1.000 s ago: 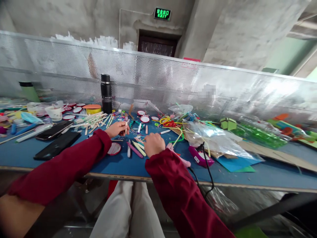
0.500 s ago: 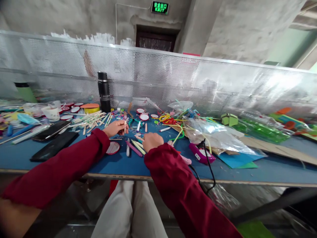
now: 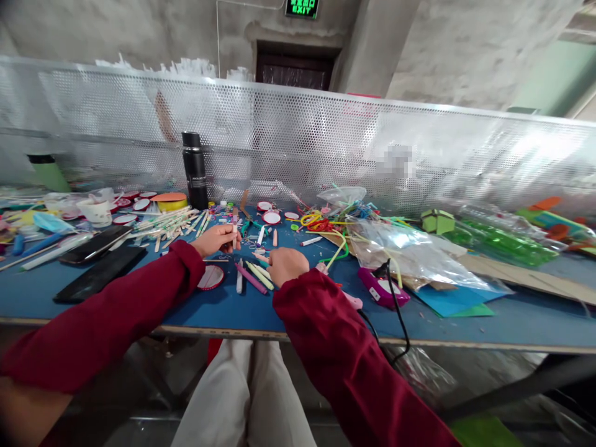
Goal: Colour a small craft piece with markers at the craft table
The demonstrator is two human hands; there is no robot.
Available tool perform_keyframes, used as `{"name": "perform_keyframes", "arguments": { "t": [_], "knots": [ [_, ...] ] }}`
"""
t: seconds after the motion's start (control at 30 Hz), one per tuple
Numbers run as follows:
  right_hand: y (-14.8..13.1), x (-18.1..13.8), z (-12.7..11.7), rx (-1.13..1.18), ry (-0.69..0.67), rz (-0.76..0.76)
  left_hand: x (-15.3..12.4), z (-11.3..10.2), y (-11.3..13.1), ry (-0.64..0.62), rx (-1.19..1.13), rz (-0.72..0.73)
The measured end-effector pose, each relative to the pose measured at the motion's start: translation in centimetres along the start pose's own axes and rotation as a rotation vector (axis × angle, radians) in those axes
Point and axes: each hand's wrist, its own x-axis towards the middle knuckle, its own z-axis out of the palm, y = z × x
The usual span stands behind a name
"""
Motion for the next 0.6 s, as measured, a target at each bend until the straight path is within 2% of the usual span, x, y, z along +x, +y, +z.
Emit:
{"name": "perform_keyframes", "arguments": {
  "t": [0.13,0.23,0.4,0.5,0.6],
  "knots": [
    [-0.1,0.1,-0.2,-0.01,-0.051,0.038,0.0,0.0,0.0,-0.01,0.002,-0.001],
    [0.2,0.4,-0.1,0.005,-0.038,0.032,0.0,-0.1,-0.1,-0.008,-0.007,-0.016],
    [1.1,0.8,0.1,0.17,0.117,0.032,-0.1,0.0,0.1,-0.019,-0.013,-0.015],
    [0.9,1.1,0.3,0.387,0.242,0.006,-0.1,0.1,0.3,-0.023,-0.023,-0.016],
    [0.0,1.8,0.6,0.667,0.355,-0.104,-0.1,0.2,0.4,-0.021,-0.039,-0.025]
  ]
}}
